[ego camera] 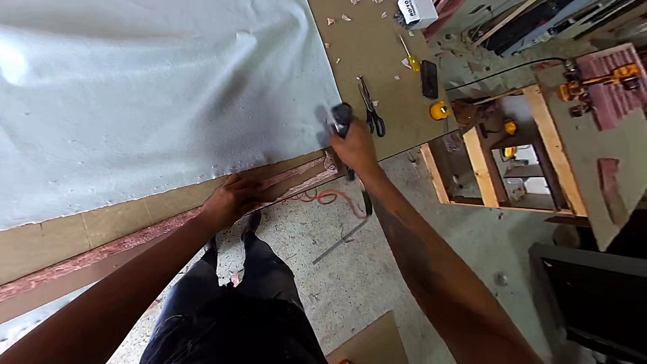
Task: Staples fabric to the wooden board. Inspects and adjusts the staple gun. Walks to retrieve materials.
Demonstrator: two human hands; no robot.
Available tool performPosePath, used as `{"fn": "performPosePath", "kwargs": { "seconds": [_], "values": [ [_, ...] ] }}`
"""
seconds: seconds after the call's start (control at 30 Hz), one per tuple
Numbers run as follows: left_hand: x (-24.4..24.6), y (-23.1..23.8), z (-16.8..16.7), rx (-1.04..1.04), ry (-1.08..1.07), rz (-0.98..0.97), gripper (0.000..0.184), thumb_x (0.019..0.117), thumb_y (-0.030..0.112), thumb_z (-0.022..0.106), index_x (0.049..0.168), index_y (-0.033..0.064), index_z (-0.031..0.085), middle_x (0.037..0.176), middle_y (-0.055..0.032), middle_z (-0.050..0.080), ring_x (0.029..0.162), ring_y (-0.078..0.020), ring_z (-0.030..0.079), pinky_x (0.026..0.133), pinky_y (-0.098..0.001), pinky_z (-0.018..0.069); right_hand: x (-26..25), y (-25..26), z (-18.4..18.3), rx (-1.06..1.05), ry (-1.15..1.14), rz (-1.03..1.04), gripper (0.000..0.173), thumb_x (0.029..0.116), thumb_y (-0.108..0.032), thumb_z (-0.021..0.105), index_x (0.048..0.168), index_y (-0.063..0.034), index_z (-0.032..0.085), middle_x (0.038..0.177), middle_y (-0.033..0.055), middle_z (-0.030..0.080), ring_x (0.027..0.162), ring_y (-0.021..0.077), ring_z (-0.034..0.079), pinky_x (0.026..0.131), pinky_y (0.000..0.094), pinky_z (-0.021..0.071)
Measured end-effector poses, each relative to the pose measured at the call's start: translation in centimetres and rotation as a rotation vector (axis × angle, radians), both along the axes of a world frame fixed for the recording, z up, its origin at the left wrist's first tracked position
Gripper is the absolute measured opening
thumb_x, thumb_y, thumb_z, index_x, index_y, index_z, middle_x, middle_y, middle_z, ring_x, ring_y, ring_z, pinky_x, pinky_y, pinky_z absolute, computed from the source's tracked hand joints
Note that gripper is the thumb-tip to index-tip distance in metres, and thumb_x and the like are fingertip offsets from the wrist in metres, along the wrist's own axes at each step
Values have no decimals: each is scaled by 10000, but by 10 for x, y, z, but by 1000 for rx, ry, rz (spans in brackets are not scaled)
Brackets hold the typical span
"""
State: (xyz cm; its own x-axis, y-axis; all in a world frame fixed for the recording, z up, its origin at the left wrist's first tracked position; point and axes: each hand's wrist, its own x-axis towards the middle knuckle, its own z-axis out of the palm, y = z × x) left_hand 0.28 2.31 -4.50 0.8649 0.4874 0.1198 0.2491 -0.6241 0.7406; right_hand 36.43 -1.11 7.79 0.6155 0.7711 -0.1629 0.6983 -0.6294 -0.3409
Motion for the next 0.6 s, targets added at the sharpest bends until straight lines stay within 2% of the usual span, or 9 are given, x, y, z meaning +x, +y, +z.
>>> {"fn": "performPosePath", "kwargs": {
  "seconds": [0.03,0.07,0.1,0.13,0.2,0.3,0.43,0.6],
  "values": [
    [0,1,0,-8,7,1,207,966,335,694,1146,257,763,1368,79,634,1299,-164,542,1099,-413,468,-17,-29,15,-1,60,-18,477,909,-364,693,1228,-16,628,1048,202,684,939,359,690,802,626,564],
    [-2,1,0,-16,16,0,198,968,336,692,1132,251,763,1369,78,632,1299,-165,541,1096,-414,470,-39,-62,22,15,156,-48,366,951,-347,658,1125,-25,655,872,160,688,770,312,691,681,584,576],
    [-2,1,-1,-22,22,-2,190,967,338,693,1113,241,766,1361,74,636,1293,-168,544,1093,-415,473,-65,-99,21,42,260,-73,298,982,-328,626,1074,-48,669,763,117,676,652,266,676,591,526,582],
    [-1,0,-1,-25,21,-5,184,968,343,692,1091,231,769,1347,70,640,1281,-171,549,1087,-417,474,-92,-131,13,77,352,-91,243,991,-288,605,1089,-81,686,727,78,676,615,229,674,570,483,597],
    [0,3,-1,-11,11,-4,182,975,359,680,1059,228,774,1349,72,642,1280,-171,554,1087,-424,475,-142,-170,-13,154,437,-111,214,952,-225,601,1098,-115,711,698,24,674,578,174,663,550,419,598],
    [-2,3,-2,-17,15,-14,192,986,366,659,1064,235,775,1381,87,626,1303,-165,541,1105,-433,459,-188,-188,-38,218,448,-133,156,919,-201,632,1002,-97,712,704,-14,674,564,114,640,542,340,578],
    [-1,4,-2,-21,6,-26,186,979,352,666,1071,232,774,1401,84,614,1325,-166,526,1120,-438,444,-196,-186,-45,194,427,-147,182,922,-212,642,1079,-158,717,809,-34,713,636,99,663,583,348,591],
    [-1,6,-2,-12,13,-23,200,983,374,656,1079,241,771,1406,94,609,1310,-167,531,1103,-430,449,-196,-181,-45,189,387,-117,166,918,-202,640,1064,-164,709,823,-40,712,652,86,667,578,343,586]
  ]
}}
